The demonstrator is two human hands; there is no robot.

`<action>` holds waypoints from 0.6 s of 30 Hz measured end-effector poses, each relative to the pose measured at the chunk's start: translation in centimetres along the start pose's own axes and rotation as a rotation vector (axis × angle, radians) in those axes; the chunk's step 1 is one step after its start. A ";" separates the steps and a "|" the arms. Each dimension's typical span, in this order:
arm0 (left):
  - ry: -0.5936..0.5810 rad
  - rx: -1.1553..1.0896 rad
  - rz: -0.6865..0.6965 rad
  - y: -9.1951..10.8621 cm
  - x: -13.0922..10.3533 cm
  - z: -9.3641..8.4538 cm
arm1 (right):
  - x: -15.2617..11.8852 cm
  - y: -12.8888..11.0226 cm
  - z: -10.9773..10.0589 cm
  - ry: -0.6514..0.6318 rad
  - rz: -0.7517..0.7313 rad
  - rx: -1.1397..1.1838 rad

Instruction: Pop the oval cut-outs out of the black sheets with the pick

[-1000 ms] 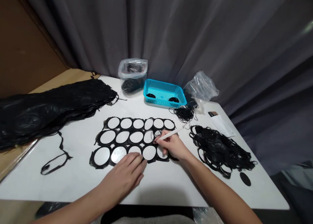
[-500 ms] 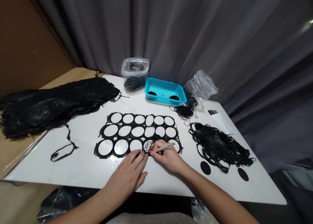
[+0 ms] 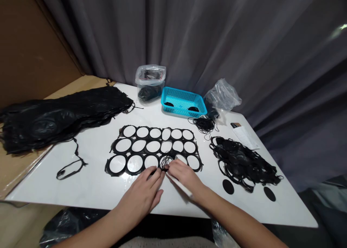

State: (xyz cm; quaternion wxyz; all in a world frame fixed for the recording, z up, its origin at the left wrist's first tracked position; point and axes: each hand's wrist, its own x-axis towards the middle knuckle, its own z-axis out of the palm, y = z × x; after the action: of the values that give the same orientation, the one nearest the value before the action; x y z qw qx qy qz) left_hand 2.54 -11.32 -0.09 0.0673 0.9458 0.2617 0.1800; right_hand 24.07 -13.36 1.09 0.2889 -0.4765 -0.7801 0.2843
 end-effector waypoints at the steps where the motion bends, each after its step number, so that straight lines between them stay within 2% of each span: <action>1: 0.005 -0.014 -0.003 0.0 0.0 -0.1 | -0.1 0.1 0.1 -0.018 -0.029 -0.021; 3: 0.016 -0.040 -0.015 -0.1 0.1 -0.2 | 0.3 0.7 -0.4 -0.003 -0.064 -0.039; 4: 0.018 -0.046 -0.019 -0.1 0.1 -0.2 | 0.8 1.1 -1.1 0.059 -0.051 -0.046; 6: 0.014 -0.043 -0.021 0.0 0.1 -0.2 | 2.2 2.2 -3.5 0.287 0.035 -0.075; 7: 0.012 -0.037 -0.020 0.0 0.0 -0.2 | 3.1 3.0 -5.1 0.462 0.123 -0.106; 9: 0.016 -0.031 -0.015 0.0 -0.2 -0.3 | 4.5 4.5 -8.1 0.662 0.237 -0.144; 10: 0.021 -0.038 -0.016 0.0 -0.3 -0.4 | 5.0 5.1 -9.3 0.710 0.300 -0.117; 12: 0.017 -0.091 -0.028 -0.2 -0.3 -0.9 | 5.6 5.7 -10.6 0.652 0.403 0.072; 13: 0.006 -0.141 -0.042 -0.3 -0.1 -1.3 | 5.7 5.6 -10.7 0.568 0.453 0.228; 16: 0.000 -0.354 -0.144 -1.1 1.5 -2.9 | 5.5 4.1 -9.1 0.294 0.548 0.718; 18: 0.051 -0.510 -0.241 -2.0 3.3 -3.9 | 5.4 2.3 -7.7 0.198 0.569 0.911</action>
State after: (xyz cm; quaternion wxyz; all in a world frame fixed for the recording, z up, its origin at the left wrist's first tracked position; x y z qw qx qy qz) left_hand 2.78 -7.79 4.09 0.3173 0.8556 0.3202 0.2546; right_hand 28.97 -6.27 5.58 0.4497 -0.5199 -0.3873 0.6143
